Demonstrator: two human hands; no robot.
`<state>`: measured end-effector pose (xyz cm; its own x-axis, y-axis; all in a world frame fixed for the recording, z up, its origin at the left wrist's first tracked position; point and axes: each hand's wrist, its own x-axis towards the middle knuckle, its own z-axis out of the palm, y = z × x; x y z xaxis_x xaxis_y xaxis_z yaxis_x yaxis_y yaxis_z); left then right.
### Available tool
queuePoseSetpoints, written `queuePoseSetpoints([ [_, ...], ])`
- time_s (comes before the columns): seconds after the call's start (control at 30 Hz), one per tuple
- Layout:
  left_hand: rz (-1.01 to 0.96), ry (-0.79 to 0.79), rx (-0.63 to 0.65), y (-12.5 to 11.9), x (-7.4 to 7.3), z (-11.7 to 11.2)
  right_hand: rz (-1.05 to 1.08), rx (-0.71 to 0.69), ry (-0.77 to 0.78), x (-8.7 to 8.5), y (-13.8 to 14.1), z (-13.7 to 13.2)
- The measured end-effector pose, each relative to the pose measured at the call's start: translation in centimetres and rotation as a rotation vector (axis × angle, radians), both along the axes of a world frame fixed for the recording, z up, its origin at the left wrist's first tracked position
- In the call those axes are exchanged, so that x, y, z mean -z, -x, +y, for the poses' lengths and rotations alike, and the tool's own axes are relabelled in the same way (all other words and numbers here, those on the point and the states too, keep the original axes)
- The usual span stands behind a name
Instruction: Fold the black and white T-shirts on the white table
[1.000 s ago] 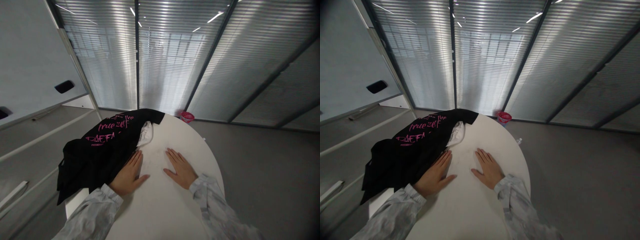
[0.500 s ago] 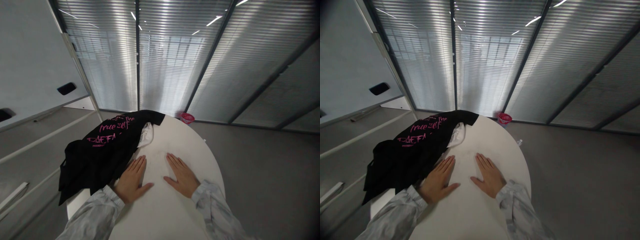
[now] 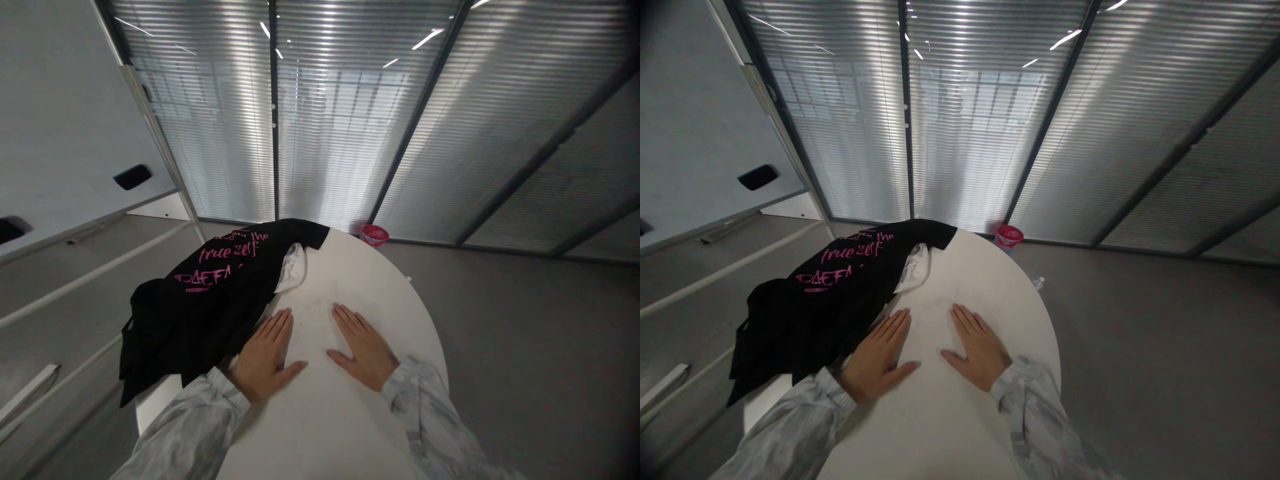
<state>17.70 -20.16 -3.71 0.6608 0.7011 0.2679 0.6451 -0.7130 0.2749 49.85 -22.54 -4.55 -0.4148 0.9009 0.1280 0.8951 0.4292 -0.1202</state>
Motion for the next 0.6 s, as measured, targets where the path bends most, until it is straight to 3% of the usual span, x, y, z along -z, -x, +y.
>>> queuePoseSetpoints([
  [0.6, 0.015, 0.0, -0.002, 0.01, 0.19, 0.13, -0.006, 0.001, 0.007, 0.0, 0.02, -0.02],
])
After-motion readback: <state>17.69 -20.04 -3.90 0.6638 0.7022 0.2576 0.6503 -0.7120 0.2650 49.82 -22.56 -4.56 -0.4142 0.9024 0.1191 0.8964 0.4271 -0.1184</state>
